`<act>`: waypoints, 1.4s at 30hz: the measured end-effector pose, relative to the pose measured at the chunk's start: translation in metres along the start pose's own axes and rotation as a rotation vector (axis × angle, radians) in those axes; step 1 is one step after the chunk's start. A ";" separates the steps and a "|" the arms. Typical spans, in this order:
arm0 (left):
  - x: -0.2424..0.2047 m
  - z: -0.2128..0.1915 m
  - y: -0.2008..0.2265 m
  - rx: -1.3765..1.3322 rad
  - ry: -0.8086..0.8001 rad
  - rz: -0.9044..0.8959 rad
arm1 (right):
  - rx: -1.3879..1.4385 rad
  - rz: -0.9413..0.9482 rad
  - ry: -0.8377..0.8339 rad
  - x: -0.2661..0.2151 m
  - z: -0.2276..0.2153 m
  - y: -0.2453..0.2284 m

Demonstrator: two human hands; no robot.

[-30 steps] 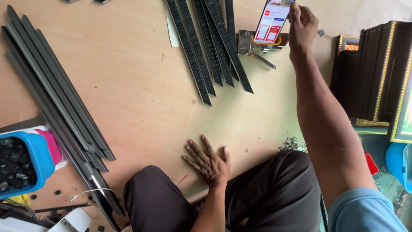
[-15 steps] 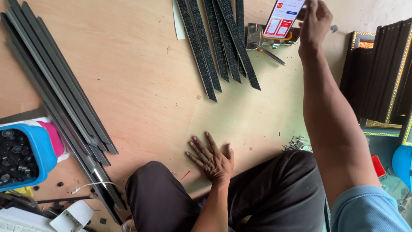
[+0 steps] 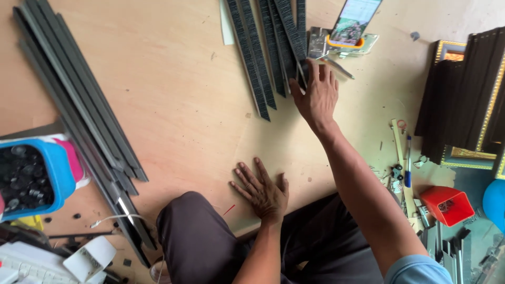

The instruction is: Assembling black picture frames by joining corners and using a hammer.

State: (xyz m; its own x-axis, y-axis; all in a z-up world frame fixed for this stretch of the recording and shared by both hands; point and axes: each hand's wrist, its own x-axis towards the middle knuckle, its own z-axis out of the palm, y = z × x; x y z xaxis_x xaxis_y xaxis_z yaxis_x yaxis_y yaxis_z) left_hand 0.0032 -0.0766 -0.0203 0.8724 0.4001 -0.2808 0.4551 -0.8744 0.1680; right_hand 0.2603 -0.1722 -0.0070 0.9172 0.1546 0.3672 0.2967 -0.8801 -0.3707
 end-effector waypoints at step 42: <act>-0.062 -0.178 -0.005 -1.595 -0.039 0.544 | 0.636 -0.057 -0.273 -0.242 -0.257 -0.132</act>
State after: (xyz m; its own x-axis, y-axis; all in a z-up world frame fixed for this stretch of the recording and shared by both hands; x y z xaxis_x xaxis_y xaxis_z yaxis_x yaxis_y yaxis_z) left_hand -0.0219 -0.0484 0.1643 0.9842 0.1388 0.1102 -0.1416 0.2416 0.9600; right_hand -0.0689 -0.2084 0.1726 0.9050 0.3734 0.2037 0.3678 -0.4465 -0.8157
